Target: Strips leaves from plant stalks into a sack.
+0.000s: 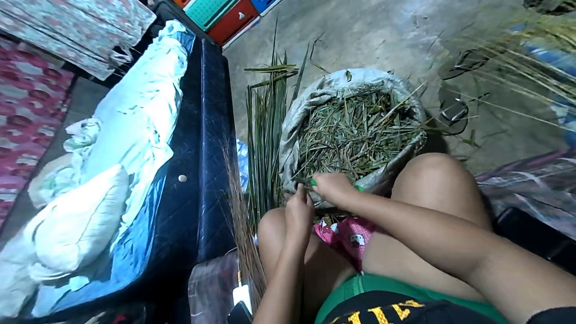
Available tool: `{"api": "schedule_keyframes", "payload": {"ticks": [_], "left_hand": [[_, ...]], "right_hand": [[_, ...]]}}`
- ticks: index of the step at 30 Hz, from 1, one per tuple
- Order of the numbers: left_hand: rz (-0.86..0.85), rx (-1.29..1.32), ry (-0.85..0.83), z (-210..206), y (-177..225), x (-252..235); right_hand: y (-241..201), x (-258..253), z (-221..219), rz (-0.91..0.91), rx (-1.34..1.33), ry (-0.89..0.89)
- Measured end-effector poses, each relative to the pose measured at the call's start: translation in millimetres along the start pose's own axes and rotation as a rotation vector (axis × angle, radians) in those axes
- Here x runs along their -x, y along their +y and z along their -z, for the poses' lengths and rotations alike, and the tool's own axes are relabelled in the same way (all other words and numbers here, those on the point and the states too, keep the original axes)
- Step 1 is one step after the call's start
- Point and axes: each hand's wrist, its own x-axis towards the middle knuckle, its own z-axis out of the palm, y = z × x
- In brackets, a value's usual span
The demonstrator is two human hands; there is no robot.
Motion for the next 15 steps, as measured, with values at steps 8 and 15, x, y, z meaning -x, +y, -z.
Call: {"api": "schedule_keyframes", "payload": {"ticks": [8,15], "left_hand": [[-0.065,0.052,0.012,0.9,-0.3,9.5],[-0.054,0.097,0.021,5.7,-1.4,12.9]], "right_hand": [[29.5,-29.8,22.3,-0.194,-0.053,0.218],[4.4,5.3,18.8,-0.033,0.026,0.079]]}}
